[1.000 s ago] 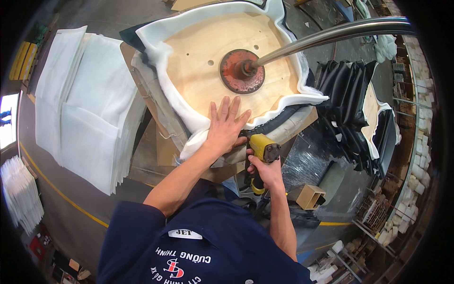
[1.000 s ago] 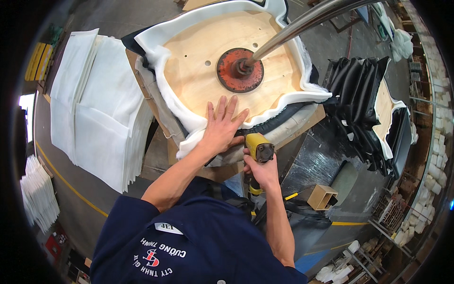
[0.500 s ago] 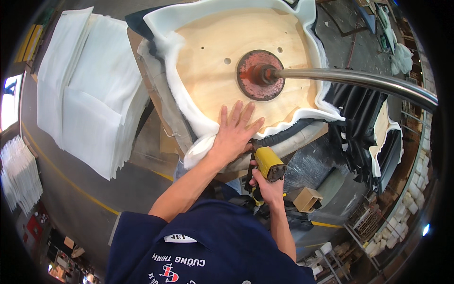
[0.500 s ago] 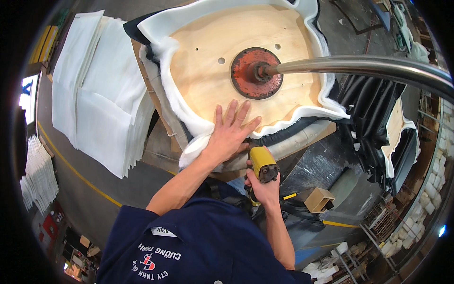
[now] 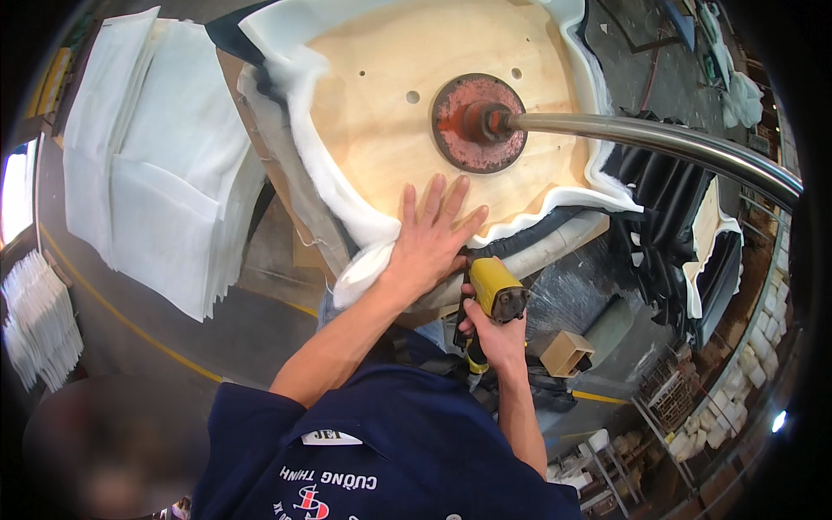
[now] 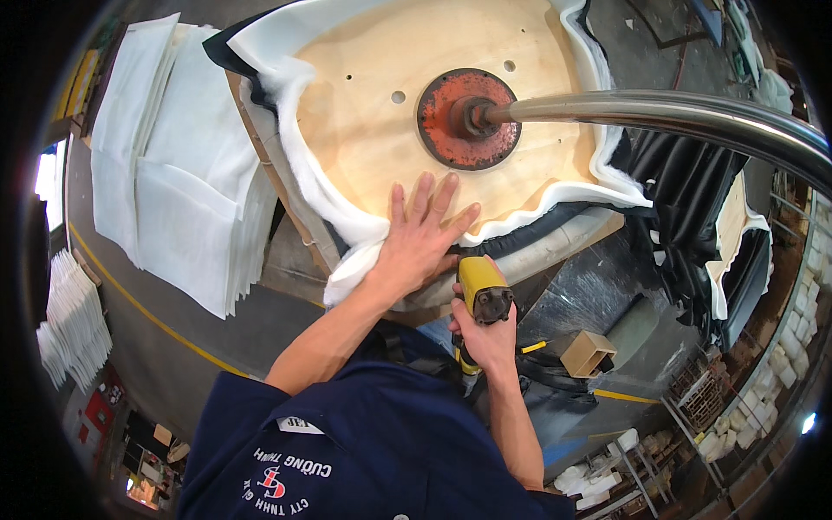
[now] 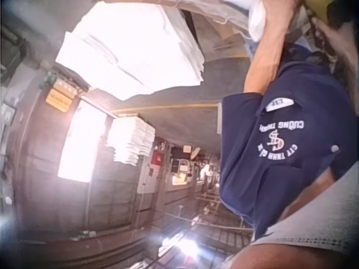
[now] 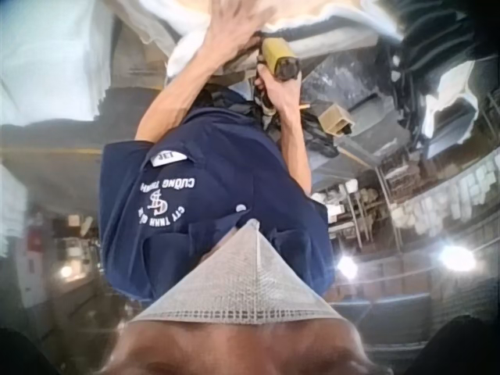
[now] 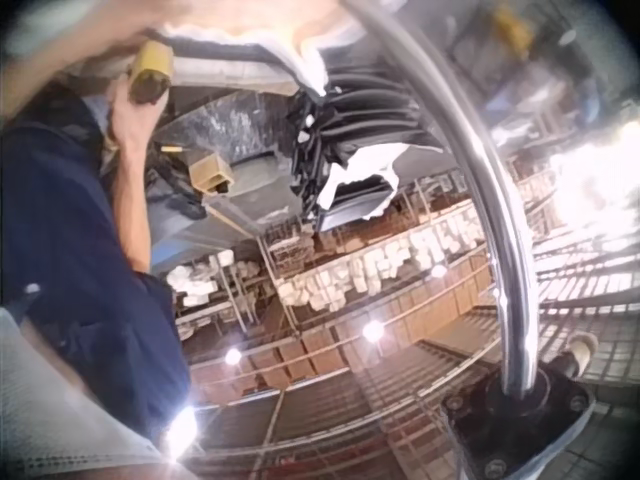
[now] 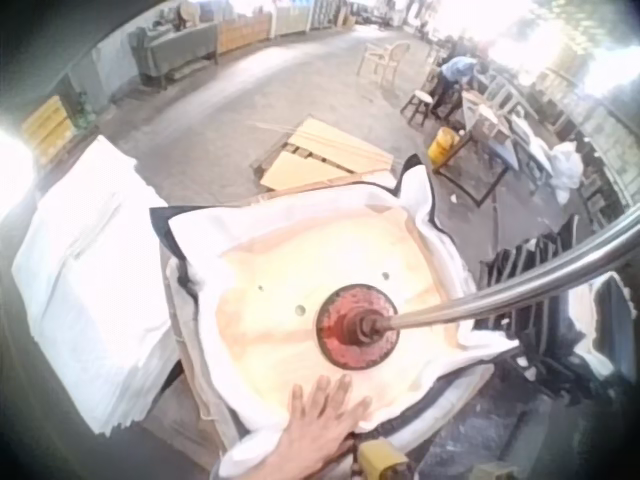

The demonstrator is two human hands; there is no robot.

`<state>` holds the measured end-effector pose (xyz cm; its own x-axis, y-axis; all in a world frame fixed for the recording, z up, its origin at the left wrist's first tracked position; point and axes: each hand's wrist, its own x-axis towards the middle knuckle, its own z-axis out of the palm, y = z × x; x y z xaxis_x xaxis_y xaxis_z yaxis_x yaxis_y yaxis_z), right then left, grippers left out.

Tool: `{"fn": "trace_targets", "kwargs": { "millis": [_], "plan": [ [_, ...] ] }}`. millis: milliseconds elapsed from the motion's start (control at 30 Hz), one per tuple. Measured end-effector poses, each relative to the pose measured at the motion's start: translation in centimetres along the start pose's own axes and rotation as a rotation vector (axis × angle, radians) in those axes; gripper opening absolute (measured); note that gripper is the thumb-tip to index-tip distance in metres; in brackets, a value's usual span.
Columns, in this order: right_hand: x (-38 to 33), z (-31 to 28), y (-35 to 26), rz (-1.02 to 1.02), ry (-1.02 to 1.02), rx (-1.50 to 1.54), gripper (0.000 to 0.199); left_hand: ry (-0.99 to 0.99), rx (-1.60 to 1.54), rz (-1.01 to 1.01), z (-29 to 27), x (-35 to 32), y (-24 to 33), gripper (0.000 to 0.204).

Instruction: The person uses a pneumatic staple gun to attach black upholstery fabric to the edges of a chair seat base. They repeatedly staple along the perimeter, then flip the seat and place it on a stack of finished units.

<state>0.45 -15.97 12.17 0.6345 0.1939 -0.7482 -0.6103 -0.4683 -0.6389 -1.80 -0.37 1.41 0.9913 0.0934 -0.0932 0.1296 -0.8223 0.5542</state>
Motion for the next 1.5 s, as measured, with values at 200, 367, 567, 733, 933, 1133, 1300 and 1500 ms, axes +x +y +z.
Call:
{"fn": "trace_targets", "kwargs": {
  "millis": [200,367,567,733,933,1133,1300,1500],
  "plan": [
    [1.2,0.1,-0.3,0.015,0.034,-0.105,0.061,0.014,0.009,0.000,0.0,0.1,0.3,0.088],
    [-0.8,-2.8,3.1,-0.060,-0.020,0.038,0.064,-0.108,0.059,0.041,-3.9,0.6,0.5,0.073],
    [-6.8,-5.4,12.4,-0.266,0.118,0.209,0.080,0.090,0.090,0.039,-10.9,-2.5,-3.9,0.047],
    [-8.6,-6.8,17.9,-0.522,0.204,-0.027,0.082,0.140,0.102,0.047,-9.2,-6.2,-6.3,0.034],
    [-11.5,-8.7,15.8,-0.383,0.258,0.261,0.078,0.311,-0.286,0.179,-8.3,-4.8,3.2,0.027],
    [-11.1,-11.0,15.0,-0.566,0.337,0.189,0.076,0.203,-0.410,0.430,-7.7,-3.6,11.7,0.019],
    [-13.9,-11.7,15.4,-0.533,0.426,0.285,0.077,0.001,-0.407,0.584,-6.1,-2.7,14.2,0.020],
    [-15.7,-10.5,16.4,-0.541,0.490,0.376,0.076,-0.210,-0.522,0.551,-4.3,-2.8,14.1,0.022]
  ]
}}
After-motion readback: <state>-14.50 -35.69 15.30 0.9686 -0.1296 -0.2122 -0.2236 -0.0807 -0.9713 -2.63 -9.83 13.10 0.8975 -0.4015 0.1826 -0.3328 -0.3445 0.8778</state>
